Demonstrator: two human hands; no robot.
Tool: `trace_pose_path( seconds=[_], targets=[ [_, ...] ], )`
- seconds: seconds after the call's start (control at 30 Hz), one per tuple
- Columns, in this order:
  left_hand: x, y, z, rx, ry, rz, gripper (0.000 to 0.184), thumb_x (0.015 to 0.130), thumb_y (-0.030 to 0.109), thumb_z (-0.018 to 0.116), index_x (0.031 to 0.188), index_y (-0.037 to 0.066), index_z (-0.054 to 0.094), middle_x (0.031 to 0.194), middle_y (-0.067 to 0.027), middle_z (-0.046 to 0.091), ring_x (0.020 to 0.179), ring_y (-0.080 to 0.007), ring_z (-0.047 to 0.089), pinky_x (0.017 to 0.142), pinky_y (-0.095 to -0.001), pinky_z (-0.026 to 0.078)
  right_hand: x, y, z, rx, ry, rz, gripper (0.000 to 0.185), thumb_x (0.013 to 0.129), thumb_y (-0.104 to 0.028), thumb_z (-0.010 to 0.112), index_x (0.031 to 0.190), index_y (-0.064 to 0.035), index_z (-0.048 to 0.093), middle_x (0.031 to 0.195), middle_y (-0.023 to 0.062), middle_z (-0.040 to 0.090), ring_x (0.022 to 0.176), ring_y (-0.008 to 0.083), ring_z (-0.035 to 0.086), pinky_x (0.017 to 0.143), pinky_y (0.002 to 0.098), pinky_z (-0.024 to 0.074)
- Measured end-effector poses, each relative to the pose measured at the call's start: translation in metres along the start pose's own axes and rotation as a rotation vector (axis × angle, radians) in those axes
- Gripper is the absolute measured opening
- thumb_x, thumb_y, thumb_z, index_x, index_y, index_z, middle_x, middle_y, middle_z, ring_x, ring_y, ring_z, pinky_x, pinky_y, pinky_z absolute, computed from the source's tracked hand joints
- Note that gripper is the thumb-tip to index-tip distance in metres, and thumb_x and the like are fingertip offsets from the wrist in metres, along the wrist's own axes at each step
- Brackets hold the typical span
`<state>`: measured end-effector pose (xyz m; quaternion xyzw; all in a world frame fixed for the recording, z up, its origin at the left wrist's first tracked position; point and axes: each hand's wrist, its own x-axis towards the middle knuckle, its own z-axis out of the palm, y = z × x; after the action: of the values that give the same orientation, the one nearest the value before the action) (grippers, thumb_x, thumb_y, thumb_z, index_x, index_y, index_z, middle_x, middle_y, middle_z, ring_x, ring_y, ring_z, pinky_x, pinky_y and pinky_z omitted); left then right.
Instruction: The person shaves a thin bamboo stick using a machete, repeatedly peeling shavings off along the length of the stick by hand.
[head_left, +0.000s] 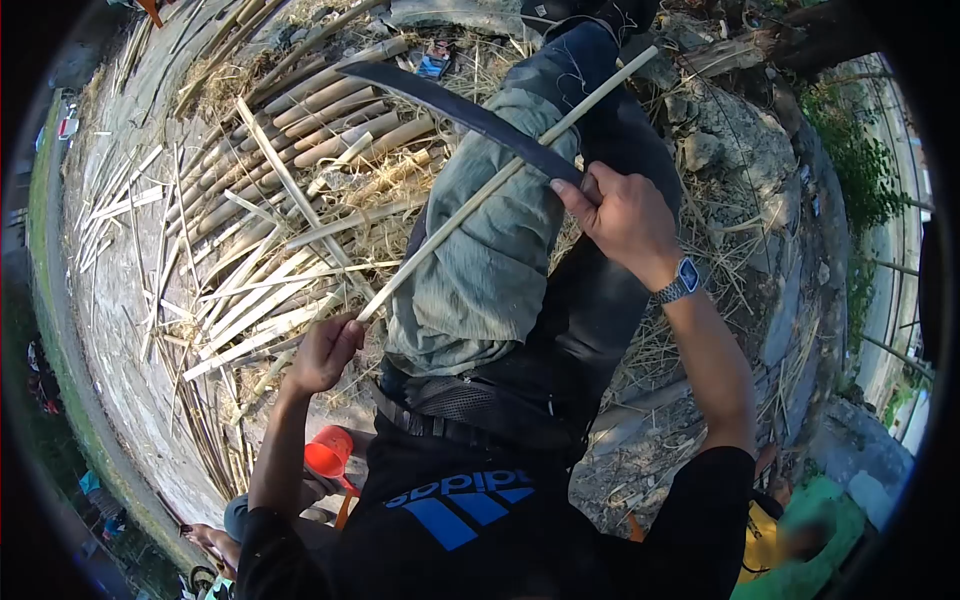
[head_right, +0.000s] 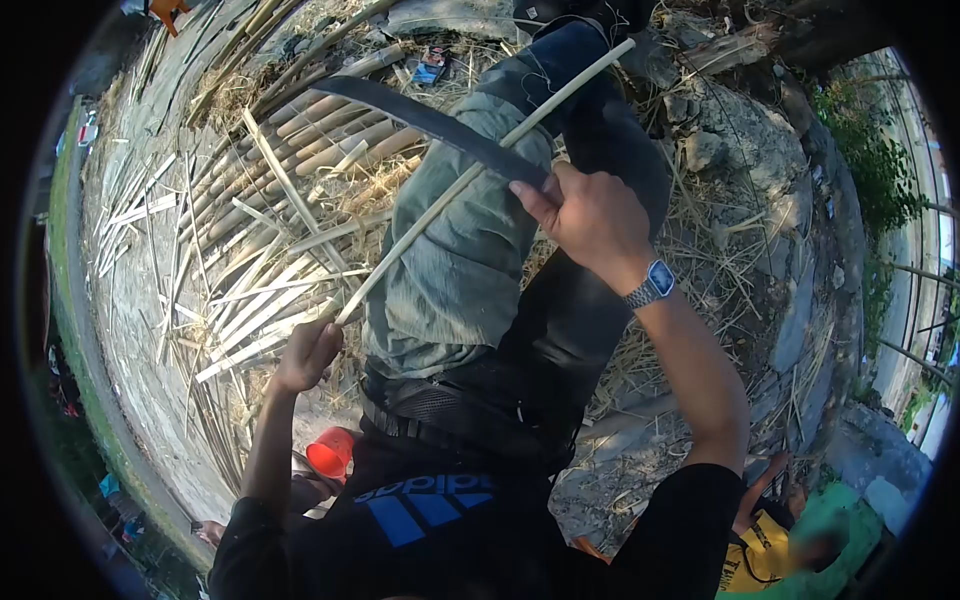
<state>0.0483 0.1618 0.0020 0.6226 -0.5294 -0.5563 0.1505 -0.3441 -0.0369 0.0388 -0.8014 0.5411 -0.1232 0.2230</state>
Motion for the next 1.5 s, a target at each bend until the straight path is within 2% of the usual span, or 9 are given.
trace_pose_path(
  seconds=[0.23,0.43,0.53,0.63,1.03,1.23,1.3,1.43,1.5],
  targets=[
    [0.006,0.005,0.029,0.092,0.193,0.163,0.037,0.108,0.026,0.045,0.086,0.001,0.062,0.059,-0.0035,0.052,0.058,-0.0120,0.050,0.055,-0.0331,0.041,-0.013,-0.010,0.018,-0.085,0.038,-0.004,0.053,0.095,-0.054,0.065,0.074,-0.0059,0.062,0.060,0.0100,0.066,0.059,0.0374,0.068,0.055,0.0470,0.0554],
    [0.017,0.022,0.034,0.092,0.208,0.073,0.037,0.109,0.025,0.046,0.087,0.001,0.063,0.057,-0.0022,0.049,0.055,-0.0090,0.046,0.053,-0.0303,0.039,0.015,0.005,-0.006,-0.095,0.147,0.093,0.052,0.097,-0.051,0.064,0.074,-0.0042,0.059,0.058,0.0086,0.065,0.058,0.0362,0.068,0.054,0.0450,0.0558],
    [0.022,0.028,0.028,0.063,0.270,0.197,0.038,0.109,0.024,0.045,0.086,0.000,0.062,0.055,-0.0027,0.048,0.054,-0.0093,0.046,0.052,-0.0303,0.039,-0.002,-0.014,-0.006,-0.010,0.146,-0.026,0.053,0.097,-0.051,0.064,0.073,-0.0040,0.059,0.057,0.0102,0.064,0.056,0.0354,0.067,0.051,0.0441,0.0540],
    [0.018,0.036,0.025,0.129,0.211,0.129,0.037,0.109,0.022,0.044,0.084,0.001,0.062,0.055,-0.0036,0.048,0.053,-0.0099,0.047,0.052,-0.0309,0.039,0.006,0.000,-0.005,-0.055,0.112,-0.109,0.055,0.098,-0.053,0.063,0.073,-0.0040,0.060,0.057,0.0121,0.063,0.055,0.0345,0.067,0.050,0.0434,0.0534],
    [0.020,0.034,0.036,0.169,0.242,0.053,0.030,0.106,0.016,0.052,0.081,0.001,0.060,0.058,-0.0118,0.051,0.052,-0.0174,0.047,0.052,-0.0353,0.040,0.029,0.020,-0.018,0.002,0.130,0.104,0.060,0.098,-0.058,0.059,0.073,-0.0029,0.063,0.060,0.0148,0.066,0.061,0.0384,0.069,0.057,0.0472,0.0558],
    [0.012,0.022,0.041,0.135,0.274,0.161,0.031,0.106,0.015,0.051,0.079,0.000,0.055,0.057,-0.0134,0.047,0.051,-0.0188,0.041,0.051,-0.0370,0.039,0.023,0.032,-0.016,-0.112,0.180,-0.002,0.061,0.099,-0.058,0.057,0.074,-0.0030,0.063,0.062,0.0182,0.066,0.063,0.0379,0.070,0.055,0.0458,0.0556],
    [0.015,0.025,0.044,0.153,0.270,0.118,0.031,0.106,0.015,0.051,0.080,0.000,0.056,0.058,-0.0136,0.048,0.052,-0.0188,0.042,0.053,-0.0370,0.039,0.046,0.038,-0.029,-0.149,0.209,0.180,0.055,0.101,-0.049,0.060,0.074,-0.0012,0.060,0.057,0.0185,0.059,0.057,0.0376,0.065,0.052,0.0440,0.0490],
    [0.007,0.022,0.039,0.155,0.281,0.156,0.030,0.106,0.016,0.051,0.082,-0.001,0.058,0.059,-0.0129,0.051,0.053,-0.0195,0.045,0.054,-0.0373,0.041,0.010,0.006,-0.023,-0.095,-0.025,0.011,0.058,0.095,-0.061,0.061,0.077,-0.0060,0.067,0.069,0.0198,0.069,0.068,0.0415,0.070,0.063,0.0492,0.0572],
    [-0.008,0.018,0.029,0.191,0.253,0.037,0.028,0.105,0.014,0.051,0.085,0.000,0.064,0.062,-0.0135,0.058,0.055,-0.0191,0.055,0.057,-0.0364,0.046,0.022,0.044,-0.021,-0.123,0.164,0.020,0.053,0.098,-0.050,0.064,0.075,-0.0018,0.062,0.059,0.0171,0.062,0.060,0.0400,0.065,0.056,0.0464,0.0505]
  ],
)
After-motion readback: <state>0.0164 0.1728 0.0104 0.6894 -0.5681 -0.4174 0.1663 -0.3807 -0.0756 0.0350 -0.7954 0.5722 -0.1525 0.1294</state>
